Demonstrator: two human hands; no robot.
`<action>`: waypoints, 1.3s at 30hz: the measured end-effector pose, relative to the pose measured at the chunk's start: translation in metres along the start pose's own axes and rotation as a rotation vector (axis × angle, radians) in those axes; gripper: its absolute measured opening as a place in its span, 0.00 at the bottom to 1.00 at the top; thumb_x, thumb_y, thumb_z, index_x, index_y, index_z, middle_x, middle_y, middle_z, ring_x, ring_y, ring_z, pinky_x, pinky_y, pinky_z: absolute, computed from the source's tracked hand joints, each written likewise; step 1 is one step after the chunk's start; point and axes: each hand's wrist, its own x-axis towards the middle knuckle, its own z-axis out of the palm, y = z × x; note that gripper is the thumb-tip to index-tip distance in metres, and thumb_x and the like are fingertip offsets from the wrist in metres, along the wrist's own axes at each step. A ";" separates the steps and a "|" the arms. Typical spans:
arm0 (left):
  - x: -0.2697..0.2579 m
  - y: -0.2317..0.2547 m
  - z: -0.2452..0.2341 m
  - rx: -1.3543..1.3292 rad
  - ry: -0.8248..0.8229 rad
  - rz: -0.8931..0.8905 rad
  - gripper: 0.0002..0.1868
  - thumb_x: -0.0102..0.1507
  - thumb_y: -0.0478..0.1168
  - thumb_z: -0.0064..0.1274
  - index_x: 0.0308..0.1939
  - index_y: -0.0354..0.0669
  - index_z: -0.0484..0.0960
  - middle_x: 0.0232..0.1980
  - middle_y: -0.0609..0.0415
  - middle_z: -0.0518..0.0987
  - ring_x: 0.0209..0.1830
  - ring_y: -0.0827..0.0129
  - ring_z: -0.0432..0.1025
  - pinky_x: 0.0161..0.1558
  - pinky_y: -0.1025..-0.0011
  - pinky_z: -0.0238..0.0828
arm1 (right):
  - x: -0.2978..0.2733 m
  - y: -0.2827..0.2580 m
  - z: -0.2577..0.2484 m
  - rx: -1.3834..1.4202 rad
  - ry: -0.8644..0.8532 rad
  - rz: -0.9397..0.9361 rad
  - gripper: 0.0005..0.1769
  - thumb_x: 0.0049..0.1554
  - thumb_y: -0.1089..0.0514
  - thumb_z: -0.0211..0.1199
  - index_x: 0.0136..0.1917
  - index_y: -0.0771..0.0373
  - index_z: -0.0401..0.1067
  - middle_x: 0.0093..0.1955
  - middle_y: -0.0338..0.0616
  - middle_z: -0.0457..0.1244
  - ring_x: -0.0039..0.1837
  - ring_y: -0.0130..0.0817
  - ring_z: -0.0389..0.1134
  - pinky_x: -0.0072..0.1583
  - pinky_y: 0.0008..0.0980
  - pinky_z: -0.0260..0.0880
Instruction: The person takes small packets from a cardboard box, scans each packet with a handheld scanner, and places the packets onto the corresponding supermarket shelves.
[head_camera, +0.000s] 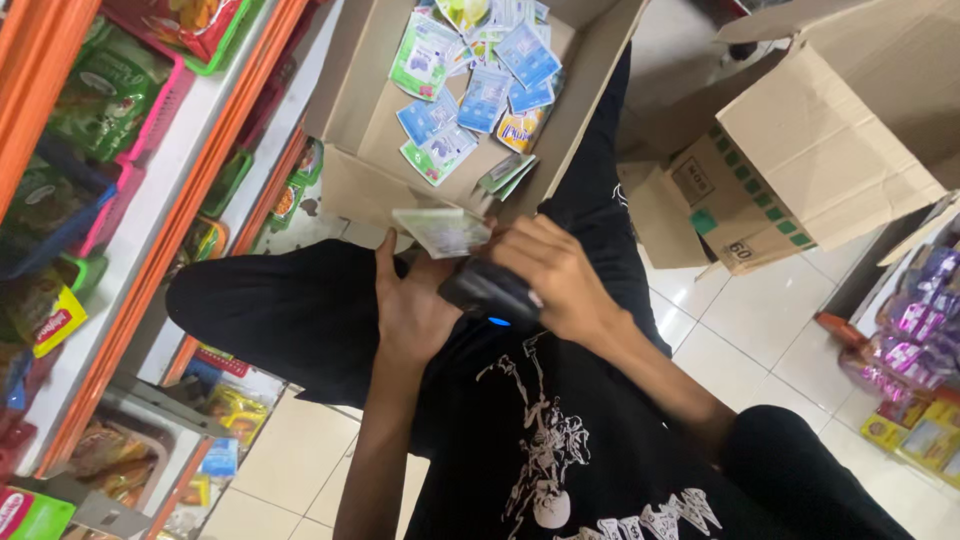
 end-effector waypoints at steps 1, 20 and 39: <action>0.003 0.001 0.005 -0.005 -0.082 0.007 0.42 0.71 0.66 0.35 0.81 0.44 0.59 0.79 0.39 0.62 0.74 0.52 0.61 0.74 0.54 0.54 | 0.001 -0.006 -0.013 -0.004 0.071 -0.033 0.16 0.44 0.64 0.65 0.47 0.69 0.72 0.44 0.51 0.63 0.51 0.50 0.65 0.54 0.44 0.64; -0.007 0.000 0.049 0.427 -0.155 0.150 0.42 0.69 0.63 0.39 0.75 0.31 0.62 0.70 0.36 0.72 0.69 0.51 0.67 0.70 0.59 0.63 | -0.003 -0.014 -0.023 -0.213 0.020 -0.108 0.14 0.50 0.62 0.59 0.51 0.68 0.73 0.49 0.48 0.67 0.56 0.44 0.68 0.56 0.39 0.66; 0.011 -0.004 0.043 1.101 0.099 0.610 0.36 0.59 0.23 0.64 0.67 0.32 0.64 0.61 0.46 0.77 0.61 0.65 0.76 0.62 0.66 0.76 | -0.036 -0.003 -0.009 0.446 0.127 0.593 0.09 0.56 0.61 0.70 0.47 0.67 0.77 0.38 0.45 0.72 0.40 0.24 0.71 0.43 0.29 0.70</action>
